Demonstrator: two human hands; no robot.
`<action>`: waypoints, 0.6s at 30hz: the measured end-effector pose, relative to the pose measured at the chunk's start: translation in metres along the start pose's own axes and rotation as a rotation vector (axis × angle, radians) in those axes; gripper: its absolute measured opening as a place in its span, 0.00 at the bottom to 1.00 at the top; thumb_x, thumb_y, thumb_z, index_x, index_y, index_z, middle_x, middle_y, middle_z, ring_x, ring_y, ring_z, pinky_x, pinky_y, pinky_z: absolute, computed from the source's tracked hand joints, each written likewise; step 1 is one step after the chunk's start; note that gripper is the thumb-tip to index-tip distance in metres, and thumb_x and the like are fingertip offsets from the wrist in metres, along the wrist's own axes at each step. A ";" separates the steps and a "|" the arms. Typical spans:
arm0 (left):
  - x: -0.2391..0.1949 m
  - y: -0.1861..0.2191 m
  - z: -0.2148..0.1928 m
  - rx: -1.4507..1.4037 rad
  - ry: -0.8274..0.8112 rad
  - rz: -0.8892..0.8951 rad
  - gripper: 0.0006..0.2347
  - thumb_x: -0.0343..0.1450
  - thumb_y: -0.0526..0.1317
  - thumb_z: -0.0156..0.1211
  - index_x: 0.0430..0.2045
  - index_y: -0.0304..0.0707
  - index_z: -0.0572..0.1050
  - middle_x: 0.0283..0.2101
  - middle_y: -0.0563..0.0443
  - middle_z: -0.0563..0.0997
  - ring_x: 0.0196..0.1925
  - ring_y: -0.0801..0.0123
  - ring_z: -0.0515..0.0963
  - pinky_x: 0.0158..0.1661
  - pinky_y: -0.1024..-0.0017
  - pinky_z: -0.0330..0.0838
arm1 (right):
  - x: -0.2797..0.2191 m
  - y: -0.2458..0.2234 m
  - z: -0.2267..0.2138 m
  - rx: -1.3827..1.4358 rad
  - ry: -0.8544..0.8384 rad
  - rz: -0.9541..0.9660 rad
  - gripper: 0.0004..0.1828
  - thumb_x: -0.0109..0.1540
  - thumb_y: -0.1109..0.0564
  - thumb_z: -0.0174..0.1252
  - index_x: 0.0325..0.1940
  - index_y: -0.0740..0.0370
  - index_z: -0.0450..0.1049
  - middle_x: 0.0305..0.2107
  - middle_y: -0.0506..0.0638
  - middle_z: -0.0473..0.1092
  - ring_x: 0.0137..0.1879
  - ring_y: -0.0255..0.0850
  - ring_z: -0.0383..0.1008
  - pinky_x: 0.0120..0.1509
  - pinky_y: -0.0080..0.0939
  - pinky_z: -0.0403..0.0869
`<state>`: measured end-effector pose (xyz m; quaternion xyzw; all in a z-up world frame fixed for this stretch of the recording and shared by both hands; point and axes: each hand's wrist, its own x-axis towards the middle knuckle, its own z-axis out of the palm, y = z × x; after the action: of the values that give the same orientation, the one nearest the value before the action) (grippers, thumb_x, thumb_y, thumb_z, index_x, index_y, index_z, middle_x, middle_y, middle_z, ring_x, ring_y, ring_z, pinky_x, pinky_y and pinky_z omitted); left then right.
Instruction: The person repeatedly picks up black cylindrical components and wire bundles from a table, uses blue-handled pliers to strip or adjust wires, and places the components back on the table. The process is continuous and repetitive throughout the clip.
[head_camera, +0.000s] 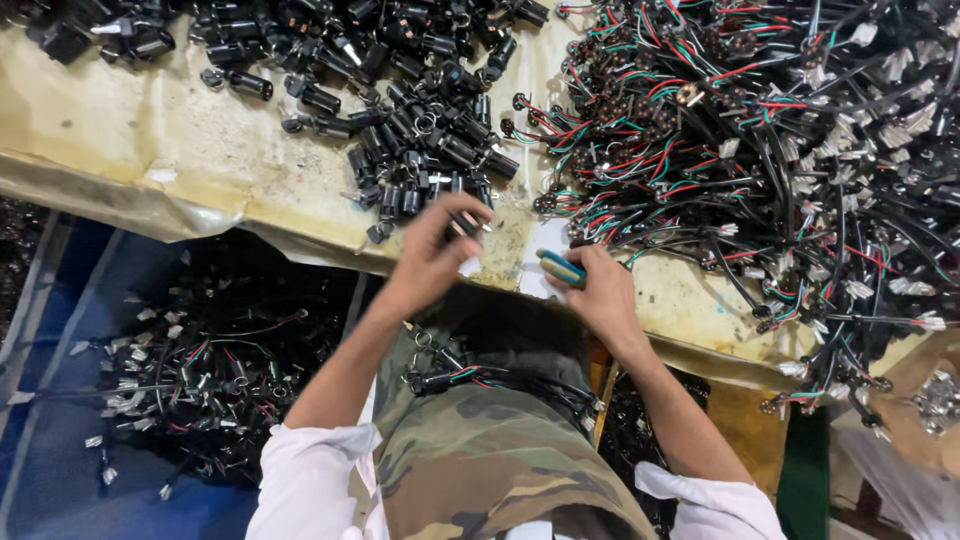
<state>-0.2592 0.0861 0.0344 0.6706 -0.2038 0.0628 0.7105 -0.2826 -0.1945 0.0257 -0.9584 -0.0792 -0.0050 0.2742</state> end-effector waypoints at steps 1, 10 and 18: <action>-0.006 0.007 0.011 -0.083 -0.089 -0.096 0.14 0.73 0.41 0.65 0.50 0.36 0.75 0.43 0.54 0.76 0.42 0.77 0.73 0.46 0.77 0.70 | 0.000 0.001 0.001 0.032 -0.012 0.022 0.18 0.55 0.50 0.72 0.41 0.62 0.75 0.34 0.55 0.74 0.40 0.54 0.77 0.43 0.51 0.73; -0.012 0.057 0.058 -0.163 -0.330 -0.154 0.11 0.74 0.40 0.65 0.47 0.34 0.77 0.45 0.50 0.84 0.48 0.73 0.82 0.52 0.70 0.75 | -0.021 -0.035 -0.072 0.448 0.073 -0.230 0.10 0.57 0.62 0.69 0.37 0.60 0.74 0.31 0.51 0.75 0.37 0.45 0.79 0.45 0.42 0.76; -0.011 0.053 0.078 -0.074 -0.834 -0.103 0.12 0.61 0.40 0.71 0.34 0.35 0.82 0.28 0.46 0.82 0.28 0.72 0.81 0.34 0.71 0.75 | -0.022 -0.070 -0.128 0.520 -0.548 -0.575 0.13 0.51 0.60 0.69 0.38 0.62 0.76 0.35 0.51 0.75 0.42 0.45 0.78 0.44 0.42 0.75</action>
<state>-0.3041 0.0171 0.0813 0.6218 -0.4422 -0.2567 0.5932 -0.3109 -0.2065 0.1698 -0.7631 -0.4092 0.1923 0.4617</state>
